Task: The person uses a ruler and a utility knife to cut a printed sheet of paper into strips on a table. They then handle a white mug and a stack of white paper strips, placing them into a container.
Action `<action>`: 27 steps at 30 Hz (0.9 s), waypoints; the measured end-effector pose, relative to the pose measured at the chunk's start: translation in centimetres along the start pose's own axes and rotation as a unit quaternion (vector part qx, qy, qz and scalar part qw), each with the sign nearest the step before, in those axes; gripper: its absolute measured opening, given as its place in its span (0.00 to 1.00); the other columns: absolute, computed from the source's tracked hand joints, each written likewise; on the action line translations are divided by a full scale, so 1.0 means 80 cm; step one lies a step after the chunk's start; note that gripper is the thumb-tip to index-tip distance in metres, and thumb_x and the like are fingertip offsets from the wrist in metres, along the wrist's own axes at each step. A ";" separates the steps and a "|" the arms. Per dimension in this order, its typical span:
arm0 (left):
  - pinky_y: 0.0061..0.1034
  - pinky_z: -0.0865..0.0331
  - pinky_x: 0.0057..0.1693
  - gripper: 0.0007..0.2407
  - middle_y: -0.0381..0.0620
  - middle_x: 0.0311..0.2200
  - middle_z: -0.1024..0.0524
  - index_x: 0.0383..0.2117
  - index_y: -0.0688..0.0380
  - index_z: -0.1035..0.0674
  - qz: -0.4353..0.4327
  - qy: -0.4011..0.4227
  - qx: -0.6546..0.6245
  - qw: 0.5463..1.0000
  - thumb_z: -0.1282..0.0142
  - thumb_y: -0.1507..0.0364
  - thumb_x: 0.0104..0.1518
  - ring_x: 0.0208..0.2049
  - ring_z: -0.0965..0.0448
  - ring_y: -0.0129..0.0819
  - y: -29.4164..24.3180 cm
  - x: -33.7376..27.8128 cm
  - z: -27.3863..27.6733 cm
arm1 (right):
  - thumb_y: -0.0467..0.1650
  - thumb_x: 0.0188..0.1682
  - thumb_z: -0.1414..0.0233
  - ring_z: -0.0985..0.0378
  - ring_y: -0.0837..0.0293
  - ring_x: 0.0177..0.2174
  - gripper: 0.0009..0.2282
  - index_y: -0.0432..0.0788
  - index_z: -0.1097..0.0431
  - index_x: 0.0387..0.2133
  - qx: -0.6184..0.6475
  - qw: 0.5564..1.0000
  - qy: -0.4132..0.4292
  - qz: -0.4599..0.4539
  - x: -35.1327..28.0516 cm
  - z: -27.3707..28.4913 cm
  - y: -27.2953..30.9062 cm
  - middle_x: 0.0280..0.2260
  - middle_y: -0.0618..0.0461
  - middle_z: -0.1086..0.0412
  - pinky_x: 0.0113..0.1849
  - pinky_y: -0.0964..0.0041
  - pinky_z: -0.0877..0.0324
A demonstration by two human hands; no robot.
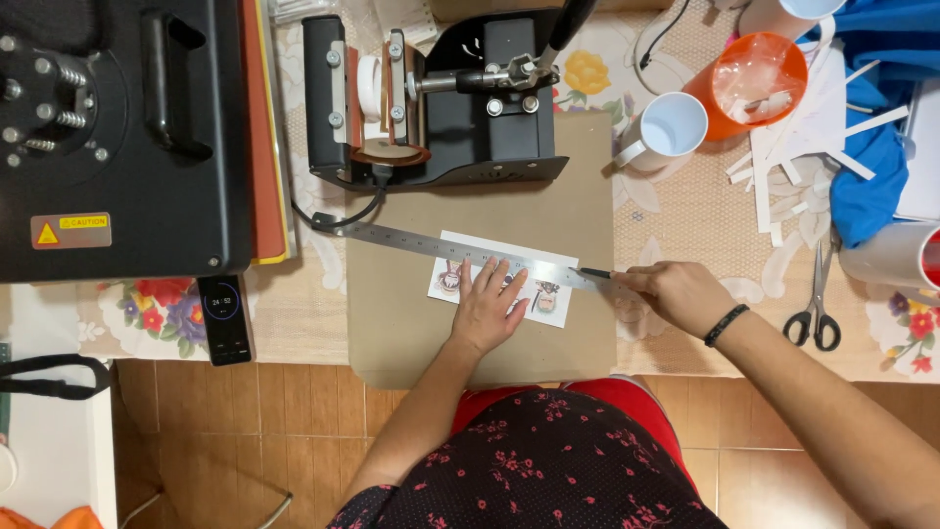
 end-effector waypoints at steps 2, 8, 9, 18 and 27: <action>0.65 0.57 0.68 0.18 0.54 0.54 0.30 0.58 0.45 0.27 0.000 0.002 -0.003 1.000 0.52 0.58 0.64 0.63 0.33 0.51 -0.001 0.000 0.001 | 0.32 0.51 0.49 0.18 0.63 0.44 0.15 0.64 0.27 0.50 -0.006 1.000 0.002 -0.004 -0.007 -0.013 -0.011 0.44 0.64 0.21 0.42 0.69 0.22; 0.65 0.57 0.68 0.18 0.54 0.54 0.30 0.58 0.45 0.27 0.000 0.003 0.000 1.000 0.52 0.58 0.64 0.63 0.34 0.51 -0.001 0.000 0.001 | 0.33 0.51 0.50 0.18 0.62 0.43 0.14 0.63 0.28 0.50 -0.021 1.000 -0.013 -0.019 -0.033 -0.005 -0.018 0.44 0.64 0.21 0.42 0.70 0.22; 0.65 0.58 0.68 0.18 0.54 0.54 0.30 0.58 0.45 0.27 0.000 0.002 0.001 1.000 0.52 0.58 0.64 0.63 0.34 0.51 0.000 -0.001 -0.001 | 0.33 0.52 0.51 0.18 0.62 0.43 0.14 0.62 0.28 0.50 -0.030 0.999 -0.036 -0.016 -0.038 -0.001 -0.016 0.43 0.64 0.21 0.42 0.70 0.22; 0.65 0.57 0.67 0.18 0.54 0.54 0.30 0.58 0.45 0.27 -0.001 -0.004 -0.002 1.000 0.51 0.58 0.63 0.63 0.34 0.52 -0.001 -0.001 -0.001 | 0.38 0.50 0.45 0.20 0.47 0.42 0.18 0.48 0.32 0.53 0.234 0.955 -0.153 -0.104 0.019 -0.104 -0.004 0.39 0.49 0.24 0.43 0.55 0.24; 0.64 0.57 0.68 0.19 0.52 0.55 0.30 0.57 0.43 0.26 0.006 -0.005 0.008 1.000 0.52 0.57 0.62 0.63 0.33 0.49 0.000 -0.001 -0.003 | 0.38 0.43 0.39 0.20 0.49 0.39 0.15 0.50 0.24 0.43 0.174 0.958 -0.074 -0.217 0.088 -0.104 0.022 0.39 0.55 0.30 0.42 0.54 0.24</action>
Point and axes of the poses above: each hand's wrist, its own x-axis towards the middle knuckle, its own z-axis out of the back of the hand, y = z × x, the point moved 3 cm from there along x, towards the middle knuckle
